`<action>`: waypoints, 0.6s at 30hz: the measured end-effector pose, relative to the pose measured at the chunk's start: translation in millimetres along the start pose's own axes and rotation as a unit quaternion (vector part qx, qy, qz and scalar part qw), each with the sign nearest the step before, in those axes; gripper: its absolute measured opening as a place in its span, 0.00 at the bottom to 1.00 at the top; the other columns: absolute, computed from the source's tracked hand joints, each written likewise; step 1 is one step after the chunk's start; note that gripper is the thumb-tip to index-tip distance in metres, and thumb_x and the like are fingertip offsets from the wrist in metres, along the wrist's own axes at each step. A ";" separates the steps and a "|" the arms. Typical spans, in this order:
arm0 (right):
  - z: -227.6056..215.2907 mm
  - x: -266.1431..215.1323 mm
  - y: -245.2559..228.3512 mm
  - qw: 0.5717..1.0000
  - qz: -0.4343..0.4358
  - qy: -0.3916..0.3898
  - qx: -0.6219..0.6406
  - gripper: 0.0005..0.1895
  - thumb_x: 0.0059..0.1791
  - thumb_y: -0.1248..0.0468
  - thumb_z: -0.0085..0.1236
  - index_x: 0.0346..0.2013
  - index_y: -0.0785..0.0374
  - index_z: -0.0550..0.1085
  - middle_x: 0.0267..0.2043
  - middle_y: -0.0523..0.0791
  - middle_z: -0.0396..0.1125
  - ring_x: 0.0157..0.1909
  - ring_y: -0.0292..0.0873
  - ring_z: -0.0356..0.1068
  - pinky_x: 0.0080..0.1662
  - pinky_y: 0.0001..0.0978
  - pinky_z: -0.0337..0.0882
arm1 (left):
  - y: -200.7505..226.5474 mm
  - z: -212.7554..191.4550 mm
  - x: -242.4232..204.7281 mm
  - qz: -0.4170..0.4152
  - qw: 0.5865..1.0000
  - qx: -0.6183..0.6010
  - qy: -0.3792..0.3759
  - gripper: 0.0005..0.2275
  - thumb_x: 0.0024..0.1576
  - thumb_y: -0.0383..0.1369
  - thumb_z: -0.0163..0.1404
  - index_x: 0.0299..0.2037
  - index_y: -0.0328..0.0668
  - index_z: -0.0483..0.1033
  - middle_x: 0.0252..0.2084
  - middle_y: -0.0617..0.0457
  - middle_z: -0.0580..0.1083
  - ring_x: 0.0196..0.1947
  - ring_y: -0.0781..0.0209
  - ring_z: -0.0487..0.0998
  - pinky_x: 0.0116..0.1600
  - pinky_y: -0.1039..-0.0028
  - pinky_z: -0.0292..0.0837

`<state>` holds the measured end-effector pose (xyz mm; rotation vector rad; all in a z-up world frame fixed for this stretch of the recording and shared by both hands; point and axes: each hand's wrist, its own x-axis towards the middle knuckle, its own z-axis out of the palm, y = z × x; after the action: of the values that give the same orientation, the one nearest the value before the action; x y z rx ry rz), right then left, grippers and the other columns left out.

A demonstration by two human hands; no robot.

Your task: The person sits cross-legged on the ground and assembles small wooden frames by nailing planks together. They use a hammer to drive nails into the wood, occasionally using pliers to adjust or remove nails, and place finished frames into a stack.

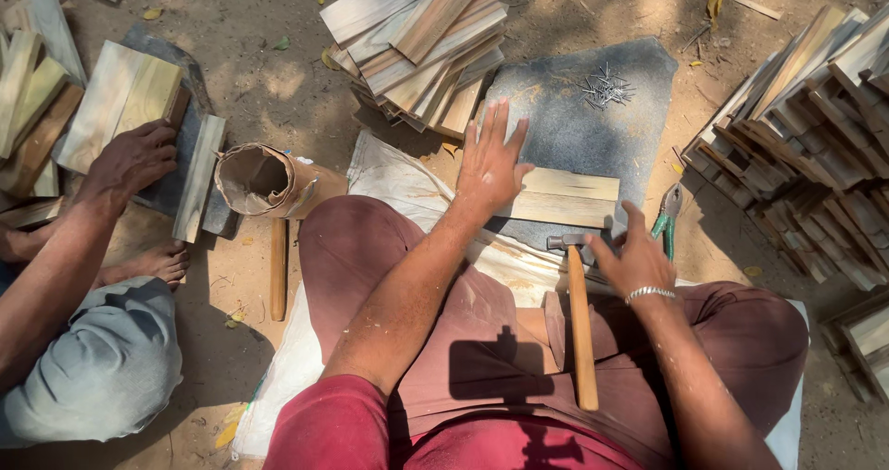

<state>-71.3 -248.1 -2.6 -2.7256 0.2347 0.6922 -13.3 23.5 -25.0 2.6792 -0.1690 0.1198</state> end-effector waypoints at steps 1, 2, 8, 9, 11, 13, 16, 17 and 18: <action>3.7 -16.4 -5.7 0.999 -0.012 -0.037 -0.007 0.51 0.46 0.41 0.59 0.76 0.52 0.48 0.48 0.55 0.75 0.50 0.60 0.76 0.50 0.54 0.74 | -9.3 -5.8 20.7 -0.021 0.998 0.013 0.056 0.32 0.57 0.44 0.59 0.70 0.45 0.62 0.78 0.35 0.45 0.79 0.39 0.42 0.77 0.42 0.42; 8.7 -37.8 -3.7 0.997 -0.021 -0.076 -0.018 0.54 0.45 0.40 0.59 0.78 0.51 0.43 0.45 0.56 0.74 0.47 0.60 0.77 0.48 0.54 0.76 | -18.4 -9.7 42.5 -0.044 0.993 0.022 0.109 0.29 0.58 0.43 0.58 0.68 0.45 0.65 0.78 0.35 0.46 0.78 0.41 0.43 0.78 0.42 0.40; 35.6 -77.1 7.4 0.991 -0.081 -0.106 -0.024 0.50 0.45 0.45 0.56 0.79 0.47 0.49 0.44 0.59 0.75 0.48 0.62 0.76 0.52 0.53 0.73 | -110.4 -56.7 116.8 -0.185 0.977 -0.011 0.108 0.20 0.57 0.37 0.57 0.60 0.49 0.73 0.71 0.38 0.57 0.72 0.42 0.53 0.74 0.48 0.46; 34.2 -71.9 9.2 0.991 -0.061 -0.116 -0.015 0.49 0.45 0.44 0.56 0.78 0.46 0.51 0.42 0.59 0.76 0.48 0.60 0.77 0.53 0.51 0.74 | -116.4 -62.2 119.9 -0.185 0.978 -0.029 0.094 0.19 0.57 0.35 0.56 0.59 0.51 0.74 0.70 0.41 0.60 0.71 0.44 0.57 0.74 0.51 0.50; 29.4 -63.5 11.3 0.993 -0.051 -0.105 0.018 0.47 0.45 0.42 0.58 0.76 0.48 0.56 0.42 0.58 0.76 0.47 0.58 0.77 0.52 0.49 0.74 | -113.0 -68.1 114.7 -0.175 0.979 -0.025 0.103 0.17 0.60 0.28 0.54 0.60 0.51 0.76 0.65 0.42 0.65 0.67 0.46 0.63 0.72 0.55 0.59; 23.7 -52.9 8.8 0.993 -0.072 -0.069 0.064 0.44 0.44 0.42 0.62 0.71 0.54 0.62 0.42 0.57 0.75 0.46 0.55 0.76 0.49 0.47 0.74 | -99.9 -72.2 107.4 -0.172 0.975 -0.084 0.111 0.18 0.58 0.25 0.55 0.59 0.49 0.76 0.59 0.43 0.68 0.61 0.47 0.67 0.67 0.58 0.63; 17.5 -40.2 13.1 0.980 -0.114 0.044 0.156 0.39 0.44 0.46 0.64 0.66 0.58 0.69 0.44 0.53 0.75 0.41 0.51 0.76 0.45 0.41 0.74 | -64.2 -47.4 63.2 -0.012 0.968 -0.221 0.116 0.17 0.53 0.24 0.60 0.53 0.45 0.79 0.54 0.48 0.70 0.59 0.47 0.68 0.65 0.61 0.65; 16.3 -32.4 15.3 0.972 -0.132 0.069 0.182 0.36 0.46 0.48 0.64 0.65 0.60 0.70 0.46 0.53 0.74 0.42 0.49 0.75 0.44 0.40 0.74 | -55.5 -37.4 52.2 0.019 0.976 -0.197 0.087 0.18 0.51 0.21 0.58 0.52 0.45 0.80 0.55 0.48 0.70 0.60 0.46 0.68 0.65 0.60 0.65; 12.8 -22.5 19.1 0.963 -0.147 0.095 0.204 0.33 0.48 0.51 0.64 0.64 0.62 0.71 0.48 0.54 0.73 0.44 0.47 0.74 0.42 0.39 0.73 | -46.5 -25.3 41.2 0.049 0.981 -0.176 0.058 0.19 0.49 0.19 0.57 0.51 0.46 0.81 0.56 0.48 0.70 0.60 0.46 0.68 0.64 0.60 0.65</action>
<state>-100.9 -259.8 -7.3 -2.3561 0.0076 0.2629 32.5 72.0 -17.8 2.3046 -0.2593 0.2520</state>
